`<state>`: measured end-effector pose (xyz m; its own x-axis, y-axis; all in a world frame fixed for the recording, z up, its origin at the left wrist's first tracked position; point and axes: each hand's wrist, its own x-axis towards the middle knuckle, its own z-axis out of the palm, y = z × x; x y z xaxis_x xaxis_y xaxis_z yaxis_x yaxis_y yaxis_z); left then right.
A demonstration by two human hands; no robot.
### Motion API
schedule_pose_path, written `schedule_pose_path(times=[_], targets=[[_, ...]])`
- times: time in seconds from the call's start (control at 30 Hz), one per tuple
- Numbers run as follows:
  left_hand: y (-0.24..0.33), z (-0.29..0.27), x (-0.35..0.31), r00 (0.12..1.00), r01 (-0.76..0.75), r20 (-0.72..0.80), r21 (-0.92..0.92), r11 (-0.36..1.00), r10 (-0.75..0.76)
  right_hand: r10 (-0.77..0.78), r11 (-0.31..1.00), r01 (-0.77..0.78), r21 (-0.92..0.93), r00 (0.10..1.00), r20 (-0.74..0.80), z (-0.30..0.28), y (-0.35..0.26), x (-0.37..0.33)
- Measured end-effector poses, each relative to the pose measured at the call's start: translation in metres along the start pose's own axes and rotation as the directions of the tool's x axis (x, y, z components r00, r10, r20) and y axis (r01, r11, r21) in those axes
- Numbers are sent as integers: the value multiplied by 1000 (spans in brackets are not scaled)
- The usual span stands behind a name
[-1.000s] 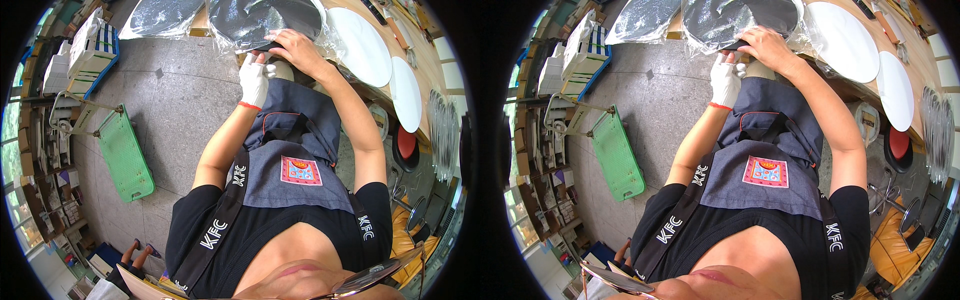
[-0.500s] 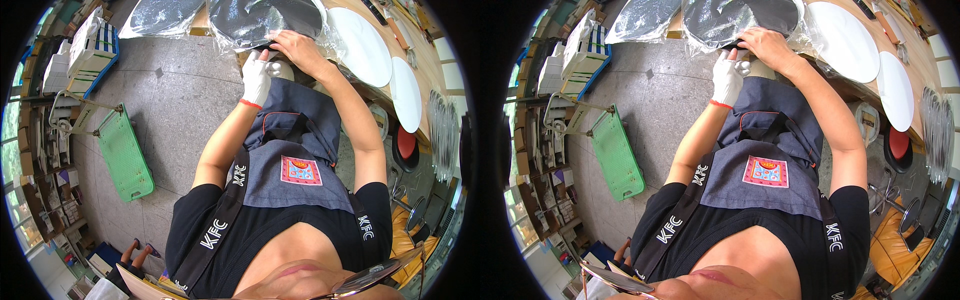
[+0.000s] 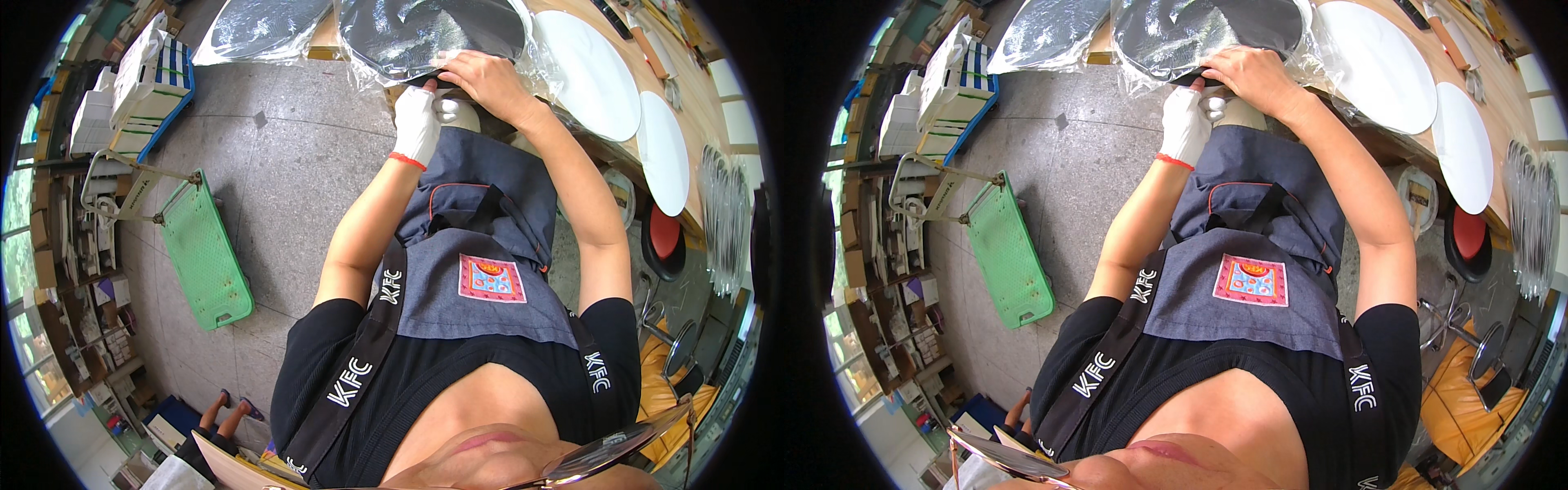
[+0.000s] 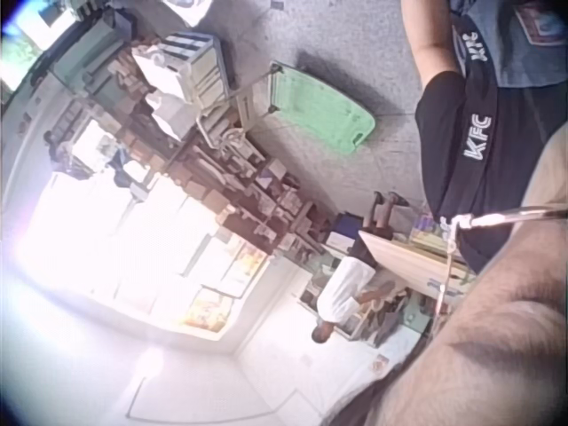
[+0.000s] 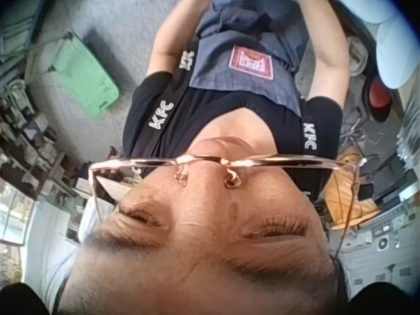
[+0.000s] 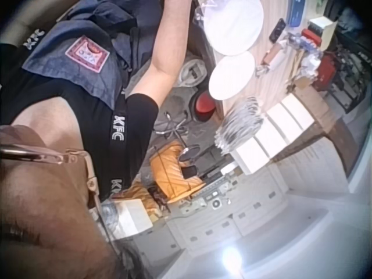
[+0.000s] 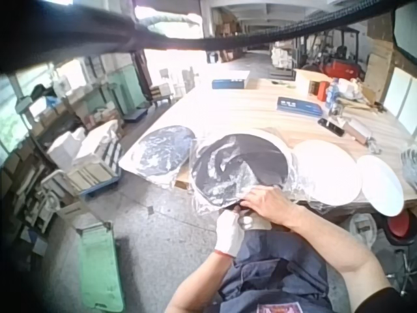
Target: The person places protective plastic sheets onto various circular discs and puts the covered discs into individual plastic bags.
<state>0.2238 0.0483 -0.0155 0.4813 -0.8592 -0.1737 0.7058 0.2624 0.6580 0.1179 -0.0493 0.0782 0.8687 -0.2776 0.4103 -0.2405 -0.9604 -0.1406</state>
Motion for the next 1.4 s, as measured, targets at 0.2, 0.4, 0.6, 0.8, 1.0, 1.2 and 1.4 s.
schedule_pose_path(times=[0.2, 0.4, 0.6, 0.8, 1.0, 1.2, 1.4], targets=[[-4, -10, 0, 993, -36, 109, -12, 999, 37, 50, 998, -52, 34, 997, 65, -2, 0, 2], [-9, -6, 2, 989, -107, 93, -68, 992, 113, 79, 995, -85, 58, 992, 98, -4, -1, 2], [-10, -11, 4, 988, -96, 118, -63, 993, 103, 86, 994, -94, 61, 988, 125, -5, -1, 3], [-9, -8, 2, 987, -105, 113, -72, 992, 113, 95, 992, -103, 74, 990, 104, -5, -2, 3], [-10, -12, 3, 986, -100, 128, -69, 993, 109, 104, 990, -114, 78, 988, 115, -6, -2, 4], [-11, -12, 4, 988, -97, 113, -74, 993, 105, 80, 993, -86, 75, 993, 86, -3, 0, 4], [4, -6, -9, 985, 4, 174, 14, 1000, -6, 69, 995, -73, 64, 996, 56, -3, 2, 2]])
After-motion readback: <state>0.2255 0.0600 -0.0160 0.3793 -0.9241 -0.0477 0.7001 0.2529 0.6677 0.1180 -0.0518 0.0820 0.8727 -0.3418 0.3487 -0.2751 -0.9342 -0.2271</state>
